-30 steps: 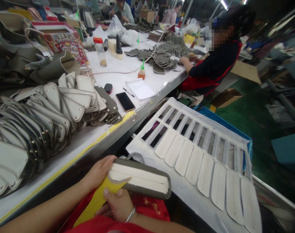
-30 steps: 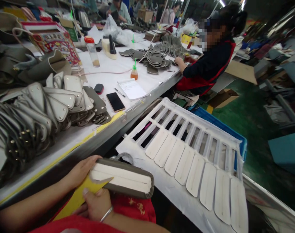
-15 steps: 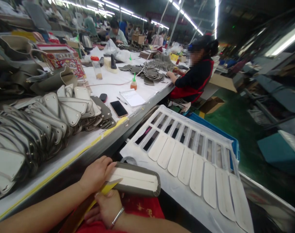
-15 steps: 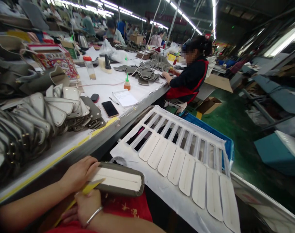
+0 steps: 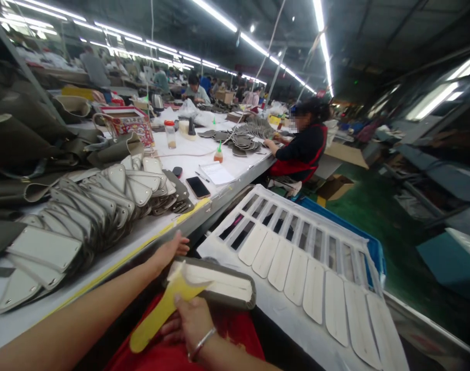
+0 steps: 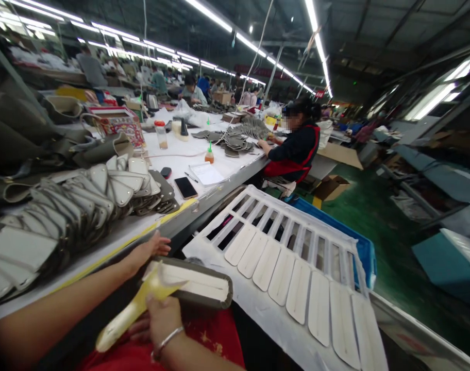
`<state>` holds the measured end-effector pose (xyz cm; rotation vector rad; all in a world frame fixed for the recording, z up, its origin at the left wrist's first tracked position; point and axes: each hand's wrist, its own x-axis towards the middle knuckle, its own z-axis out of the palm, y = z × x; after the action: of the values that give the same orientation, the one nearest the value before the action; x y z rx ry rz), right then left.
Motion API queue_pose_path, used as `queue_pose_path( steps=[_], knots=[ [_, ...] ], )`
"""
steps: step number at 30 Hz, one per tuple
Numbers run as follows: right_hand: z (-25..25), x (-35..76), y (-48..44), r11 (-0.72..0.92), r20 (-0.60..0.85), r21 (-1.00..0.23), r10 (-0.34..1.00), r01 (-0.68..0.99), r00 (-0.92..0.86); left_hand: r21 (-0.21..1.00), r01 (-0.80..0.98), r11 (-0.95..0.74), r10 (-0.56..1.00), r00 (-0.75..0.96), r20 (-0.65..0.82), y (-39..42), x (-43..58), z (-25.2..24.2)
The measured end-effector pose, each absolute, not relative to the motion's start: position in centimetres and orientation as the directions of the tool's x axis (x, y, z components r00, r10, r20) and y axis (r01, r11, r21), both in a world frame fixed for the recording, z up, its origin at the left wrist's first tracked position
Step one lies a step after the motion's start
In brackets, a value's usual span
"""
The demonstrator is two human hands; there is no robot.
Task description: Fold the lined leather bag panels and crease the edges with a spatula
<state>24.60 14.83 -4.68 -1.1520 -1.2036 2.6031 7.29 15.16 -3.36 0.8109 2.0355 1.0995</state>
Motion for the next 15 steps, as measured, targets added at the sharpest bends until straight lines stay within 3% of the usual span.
queue_pose_path(
  steps=[6,9,12,15],
  knots=[
    [-1.0,34.9,19.2,-0.588,-0.451,-0.805,0.691,-0.077,-0.565,0.928,-0.185,0.323,0.778,-0.506,-0.372,7.8,6.7,-4.3],
    [-1.8,41.0,22.2,-0.555,-0.481,-0.824,0.792,-0.115,-0.376,0.920,-0.304,0.246,0.822,-0.438,-0.365,5.9,8.5,-4.6],
    [-4.7,46.4,25.0,-0.513,-0.506,-0.858,0.829,0.038,-0.238,0.895,-0.417,0.157,0.848,-0.408,-0.339,5.5,10.0,-4.8],
    [-8.5,50.4,27.6,-0.445,-0.525,-0.819,0.835,0.362,-0.162,0.870,-0.471,0.143,0.821,-0.434,-0.370,6.0,10.4,-4.9]
  ],
)
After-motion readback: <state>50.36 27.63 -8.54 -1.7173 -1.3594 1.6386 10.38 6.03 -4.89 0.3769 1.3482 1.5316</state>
